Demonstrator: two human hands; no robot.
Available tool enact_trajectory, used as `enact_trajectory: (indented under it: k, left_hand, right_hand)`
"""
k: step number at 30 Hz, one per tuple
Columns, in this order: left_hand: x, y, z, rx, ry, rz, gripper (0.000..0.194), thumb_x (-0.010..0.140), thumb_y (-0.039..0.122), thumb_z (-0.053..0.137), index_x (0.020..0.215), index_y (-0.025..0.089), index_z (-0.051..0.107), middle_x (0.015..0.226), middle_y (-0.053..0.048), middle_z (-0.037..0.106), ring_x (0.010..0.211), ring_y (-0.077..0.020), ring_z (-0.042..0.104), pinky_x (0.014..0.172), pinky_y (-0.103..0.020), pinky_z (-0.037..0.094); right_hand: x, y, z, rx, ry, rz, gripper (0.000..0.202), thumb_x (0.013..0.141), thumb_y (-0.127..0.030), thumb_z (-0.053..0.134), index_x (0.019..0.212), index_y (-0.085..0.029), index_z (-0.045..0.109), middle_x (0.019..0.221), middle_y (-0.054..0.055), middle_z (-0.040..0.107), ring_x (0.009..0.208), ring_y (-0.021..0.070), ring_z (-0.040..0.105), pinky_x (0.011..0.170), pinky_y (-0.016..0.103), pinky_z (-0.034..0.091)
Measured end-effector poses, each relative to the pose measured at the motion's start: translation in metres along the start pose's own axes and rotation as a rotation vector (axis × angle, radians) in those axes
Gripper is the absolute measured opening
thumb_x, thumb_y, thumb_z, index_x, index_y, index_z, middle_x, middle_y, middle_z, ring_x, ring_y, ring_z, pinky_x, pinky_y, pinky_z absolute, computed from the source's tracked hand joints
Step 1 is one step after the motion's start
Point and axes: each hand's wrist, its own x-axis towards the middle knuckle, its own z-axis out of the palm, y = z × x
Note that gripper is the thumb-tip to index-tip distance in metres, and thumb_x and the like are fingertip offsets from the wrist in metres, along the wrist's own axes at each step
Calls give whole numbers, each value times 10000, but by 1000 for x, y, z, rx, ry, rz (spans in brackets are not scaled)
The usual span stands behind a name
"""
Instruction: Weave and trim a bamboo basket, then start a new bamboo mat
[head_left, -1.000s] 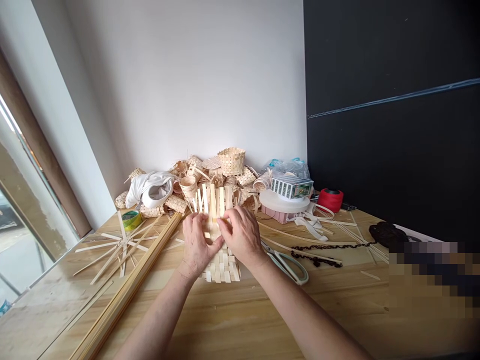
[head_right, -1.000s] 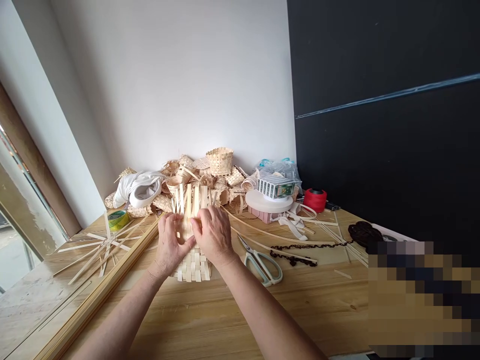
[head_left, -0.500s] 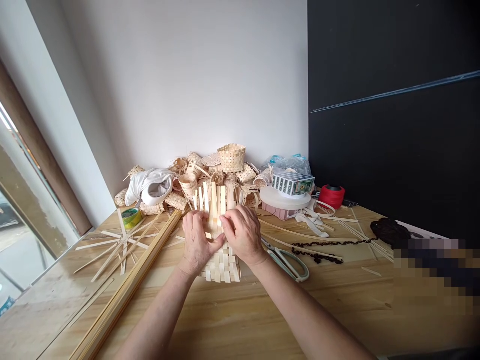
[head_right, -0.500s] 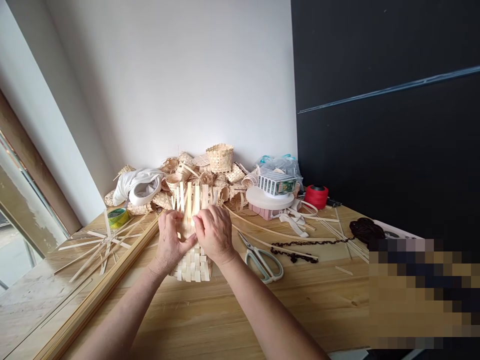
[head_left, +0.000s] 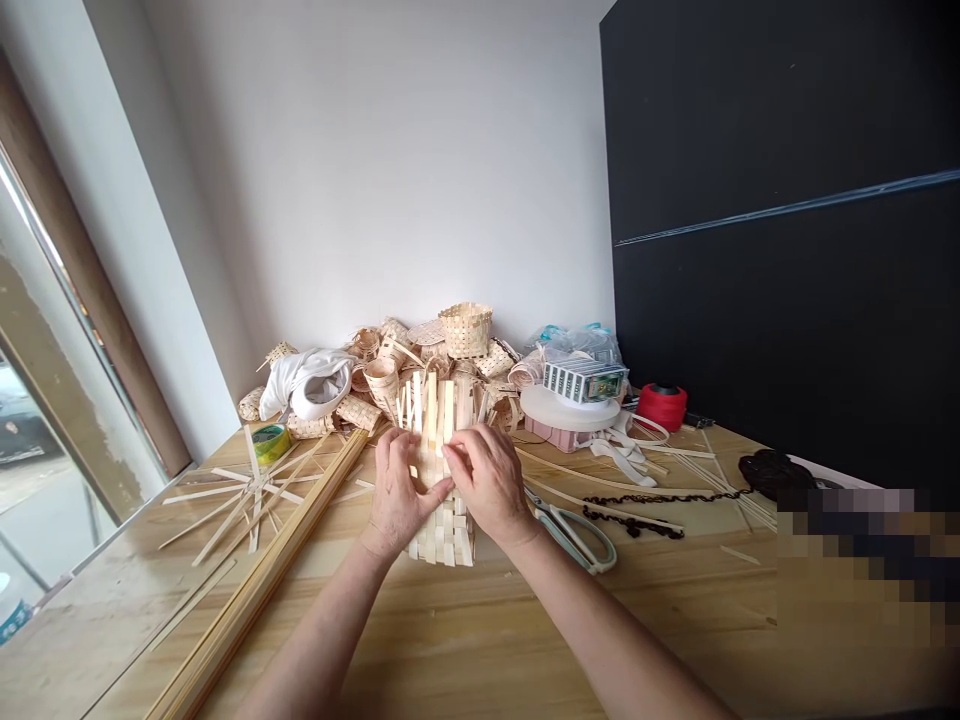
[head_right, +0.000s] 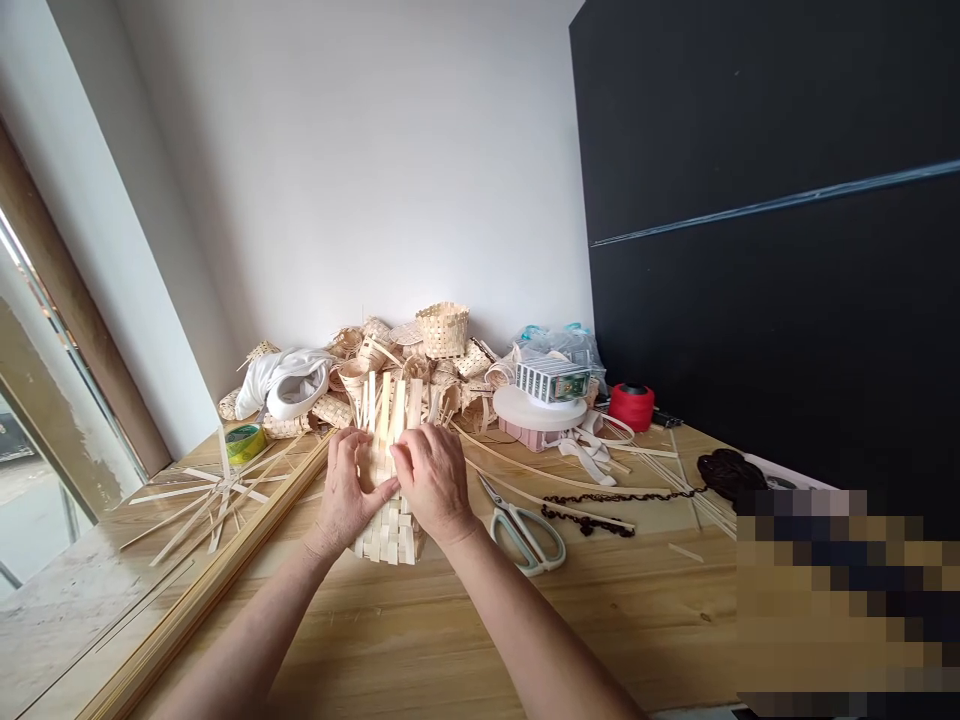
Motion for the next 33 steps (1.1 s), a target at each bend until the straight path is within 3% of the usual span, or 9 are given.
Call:
enact_trajectory:
  k: [7,11,16,21,30,33]
  left_hand:
    - [-6,1,2,-84,12,-188,487,699,434,617,1057,181,404,1035,-102,444,992,-241,456,842,-425,415]
    - [-9,5,4,-100,25,-218,487,682,406,647,1050,184,418,1038,-105,451,1007,-245,454,842,-425,421]
    - [-12,9,4,-38,84,-165,519,693,407,634,1099,171,413,1053,-110,448,1034,-249,443,870,-430,405]
    - [-13,12,3,58,-19,-93,561,745,364,582,1235,184,377,1116,-120,397,1057,-248,429,883,-428,400]
    - [-15,7,6,65,-37,-21,408,777,315,550,1160,193,480,1035,-97,406,988,-229,457,843,-408,435]
    - [-12,6,2,73,-35,19,354,762,322,571,1086,187,528,1128,-116,394,968,-222,470,827,-399,447]
  right_hand:
    - [-2,4,1,89,34,55,95,819,-196,484,725,-198,477,686,27,523,656,178,477,624,315,384]
    - [-6,6,-1,148,68,49,68,815,-199,489,748,-202,482,687,19,514,649,170,473,606,309,384]
    - [-10,5,-4,144,60,29,48,813,-180,496,778,-208,480,706,17,519,663,172,485,615,317,400]
    - [-13,10,-6,142,58,88,140,800,-221,533,929,-196,484,879,64,520,780,196,524,651,325,449]
    - [-5,21,-5,102,21,137,137,810,-210,503,945,-194,488,955,84,501,892,215,513,772,357,447]
    - [-4,20,-5,96,9,126,90,814,-197,489,904,-192,490,948,85,504,890,214,511,773,352,440]
